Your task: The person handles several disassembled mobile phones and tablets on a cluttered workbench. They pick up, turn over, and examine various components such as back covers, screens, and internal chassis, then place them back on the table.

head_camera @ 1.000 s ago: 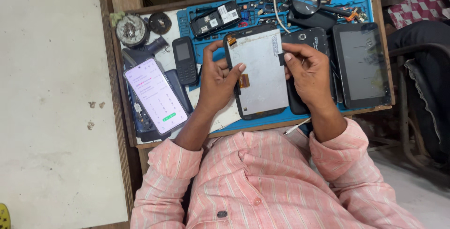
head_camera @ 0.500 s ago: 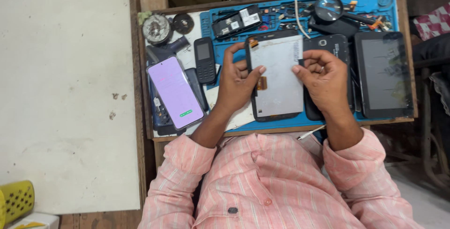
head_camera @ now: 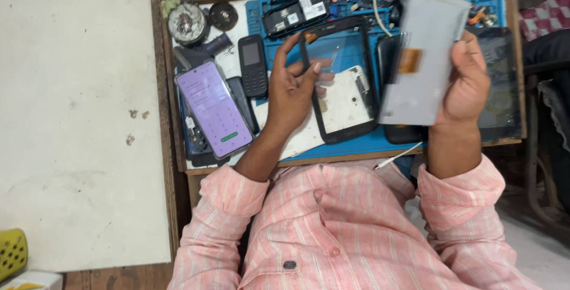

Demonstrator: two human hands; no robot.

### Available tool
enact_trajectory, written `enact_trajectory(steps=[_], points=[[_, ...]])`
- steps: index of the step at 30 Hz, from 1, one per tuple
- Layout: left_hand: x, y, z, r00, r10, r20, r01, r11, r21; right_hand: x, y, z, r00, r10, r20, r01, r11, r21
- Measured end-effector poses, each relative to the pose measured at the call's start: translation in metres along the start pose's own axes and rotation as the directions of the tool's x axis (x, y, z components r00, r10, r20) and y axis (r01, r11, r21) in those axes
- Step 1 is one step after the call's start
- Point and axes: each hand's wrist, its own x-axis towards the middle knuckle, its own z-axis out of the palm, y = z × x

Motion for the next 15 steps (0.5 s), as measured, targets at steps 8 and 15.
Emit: enact_trajectory(steps=[8, 15], points=[[0.002, -0.003, -0.004, 1.0, -0.008, -0.005, 0.008, 1.0, -0.017, 0.007, -0.01, -0.03, 0.974, -0.13, -0.186, 0.15, 0.984, 0.097], [0.003, -0.003, -0.007, 0.998, -0.058, 0.008, 0.058, 0.998, -0.037, 0.0, -0.01, -0.032, 0.966, -0.116, -0.233, 0.164, 0.966, 0.201]])
